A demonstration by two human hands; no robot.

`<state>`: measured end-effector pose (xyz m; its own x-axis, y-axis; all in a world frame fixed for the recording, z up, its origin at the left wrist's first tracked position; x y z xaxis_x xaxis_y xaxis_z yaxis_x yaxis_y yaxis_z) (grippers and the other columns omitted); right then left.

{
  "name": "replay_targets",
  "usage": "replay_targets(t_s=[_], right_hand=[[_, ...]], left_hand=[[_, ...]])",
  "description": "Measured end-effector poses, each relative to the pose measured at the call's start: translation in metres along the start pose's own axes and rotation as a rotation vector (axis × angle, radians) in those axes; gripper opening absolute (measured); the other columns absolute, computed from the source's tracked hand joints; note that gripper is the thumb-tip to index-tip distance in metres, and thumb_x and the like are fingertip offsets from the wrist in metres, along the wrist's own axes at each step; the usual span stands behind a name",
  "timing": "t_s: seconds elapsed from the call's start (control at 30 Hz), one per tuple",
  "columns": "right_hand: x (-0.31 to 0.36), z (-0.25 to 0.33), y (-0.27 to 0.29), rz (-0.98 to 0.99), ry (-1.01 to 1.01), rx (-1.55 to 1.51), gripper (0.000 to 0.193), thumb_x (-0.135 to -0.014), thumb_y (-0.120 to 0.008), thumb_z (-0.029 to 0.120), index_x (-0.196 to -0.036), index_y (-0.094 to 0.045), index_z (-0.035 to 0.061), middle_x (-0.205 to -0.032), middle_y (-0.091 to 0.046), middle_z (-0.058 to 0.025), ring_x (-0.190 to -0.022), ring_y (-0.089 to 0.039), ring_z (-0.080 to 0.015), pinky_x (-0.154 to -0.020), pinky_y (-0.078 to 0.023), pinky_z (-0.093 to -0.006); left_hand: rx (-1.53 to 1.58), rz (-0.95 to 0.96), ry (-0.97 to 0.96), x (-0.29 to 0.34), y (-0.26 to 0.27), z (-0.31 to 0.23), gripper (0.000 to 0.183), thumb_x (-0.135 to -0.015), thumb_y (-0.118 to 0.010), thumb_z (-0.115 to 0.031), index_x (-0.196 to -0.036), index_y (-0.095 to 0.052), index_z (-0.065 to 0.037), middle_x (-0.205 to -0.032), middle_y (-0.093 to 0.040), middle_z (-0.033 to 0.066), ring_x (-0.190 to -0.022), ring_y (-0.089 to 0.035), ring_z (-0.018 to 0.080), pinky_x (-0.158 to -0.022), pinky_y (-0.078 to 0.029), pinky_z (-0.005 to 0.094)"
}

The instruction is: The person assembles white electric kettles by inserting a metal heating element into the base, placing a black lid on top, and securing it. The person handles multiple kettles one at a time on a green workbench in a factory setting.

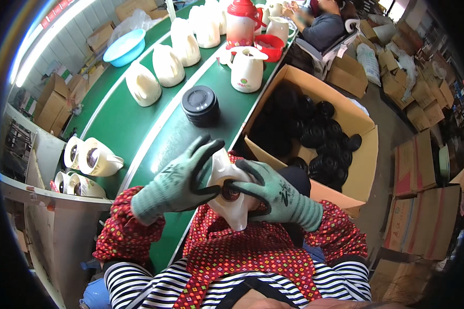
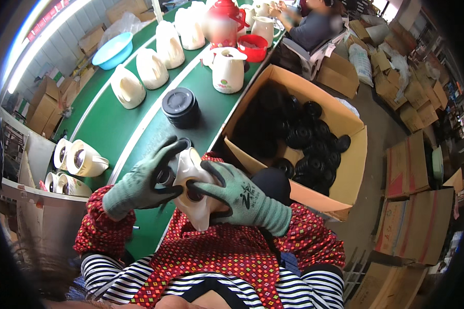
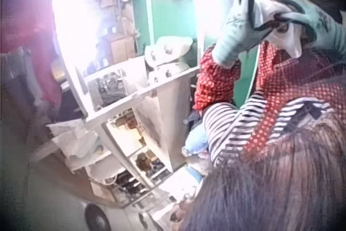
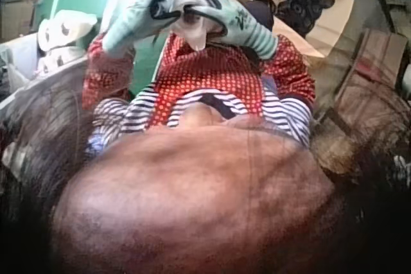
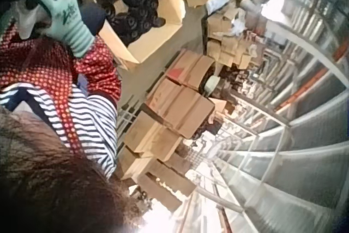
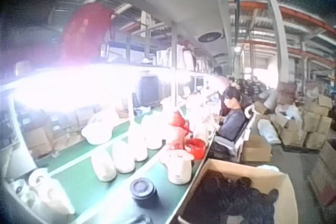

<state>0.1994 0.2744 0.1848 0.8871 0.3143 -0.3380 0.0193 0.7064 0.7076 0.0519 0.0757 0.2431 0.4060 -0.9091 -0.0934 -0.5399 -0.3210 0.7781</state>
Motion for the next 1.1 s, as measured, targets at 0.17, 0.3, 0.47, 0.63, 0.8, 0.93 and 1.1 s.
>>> replay_targets(t_s=[0.17,0.3,0.47,0.63,0.8,0.93,1.1], right_hand=[[0.002,0.000,0.003,0.049,-0.011,0.013,0.082,-0.072,-0.091,0.036,-0.146,-0.058,0.0213,-0.158,-0.038,-0.0325,-0.145,-0.041,-0.0531,-0.118,-0.036,-0.0590],[-0.002,0.009,0.001,0.138,-0.049,0.177,0.066,-0.077,-0.085,0.035,-0.137,-0.062,0.0185,-0.159,-0.036,-0.0357,-0.145,-0.040,-0.0542,-0.116,-0.037,-0.0602],[-0.009,0.035,0.005,0.324,-0.213,0.317,0.073,-0.077,-0.086,0.044,-0.139,-0.060,0.0143,-0.163,-0.024,-0.0399,-0.148,-0.032,-0.0573,-0.114,-0.035,-0.0666],[-0.005,0.041,-0.005,0.309,-0.344,0.446,0.077,-0.080,-0.084,0.046,-0.145,-0.056,0.0159,-0.164,-0.020,-0.0409,-0.146,-0.035,-0.0556,-0.113,-0.037,-0.0639],[0.002,0.035,-0.015,0.228,-0.381,0.388,0.073,-0.082,-0.082,0.043,-0.146,-0.057,0.0180,-0.165,-0.017,-0.0411,-0.140,-0.041,-0.0542,-0.111,-0.036,-0.0643],[0.004,0.032,-0.025,0.178,-0.379,0.342,0.066,-0.081,-0.081,0.038,-0.138,-0.062,0.0124,-0.162,-0.021,-0.0435,-0.140,-0.041,-0.0562,-0.111,-0.036,-0.0657],[0.011,0.027,-0.032,0.121,-0.309,0.363,0.061,-0.076,-0.082,0.034,-0.128,-0.066,0.0077,-0.157,-0.028,-0.0459,-0.138,-0.042,-0.0553,-0.111,-0.037,-0.0638]], left_hand=[[-0.195,0.164,-0.181,0.022,-0.012,-0.012,0.084,-0.069,-0.092,-0.040,-0.144,-0.060,-0.019,-0.167,-0.016,0.0387,-0.154,-0.015,0.0634,-0.123,-0.025,0.0687],[-0.291,0.163,-0.184,0.019,-0.039,-0.002,0.073,-0.069,-0.091,-0.046,-0.134,-0.070,-0.021,-0.169,-0.010,0.0390,-0.154,-0.009,0.0665,-0.122,-0.022,0.0740],[-0.279,0.150,-0.328,0.005,-0.039,0.005,0.065,-0.064,-0.091,-0.048,-0.122,-0.076,-0.021,-0.171,-0.013,0.0339,-0.155,-0.010,0.0636,-0.123,-0.017,0.0735],[-0.304,0.111,-0.333,-0.004,-0.044,0.005,0.065,-0.064,-0.091,-0.047,-0.118,-0.077,-0.013,-0.167,-0.027,0.0311,-0.155,-0.019,0.0580,-0.123,-0.015,0.0737],[-0.200,0.208,-0.403,-0.011,-0.038,0.008,0.063,-0.067,-0.088,-0.042,-0.120,-0.076,-0.010,-0.163,-0.034,0.0287,-0.149,-0.031,0.0537,-0.122,-0.023,0.0710],[-0.238,0.204,-0.393,-0.006,-0.045,0.010,0.063,-0.066,-0.088,-0.043,-0.119,-0.077,-0.011,-0.161,-0.036,0.0274,-0.148,-0.032,0.0522,-0.122,-0.024,0.0694],[-0.207,0.142,-0.420,-0.002,-0.055,0.008,0.058,-0.066,-0.089,-0.043,-0.113,-0.077,-0.012,-0.157,-0.039,0.0270,-0.145,-0.035,0.0509,-0.120,-0.026,0.0682]])
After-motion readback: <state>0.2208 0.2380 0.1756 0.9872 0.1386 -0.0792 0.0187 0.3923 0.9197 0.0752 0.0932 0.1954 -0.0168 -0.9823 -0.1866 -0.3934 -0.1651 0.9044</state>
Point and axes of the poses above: each hand's wrist, its own x-axis away from the middle knuckle, its own y-axis out of the back of the hand, z = x × y, the point moved 3 cm from there along -x, towards the middle knuckle
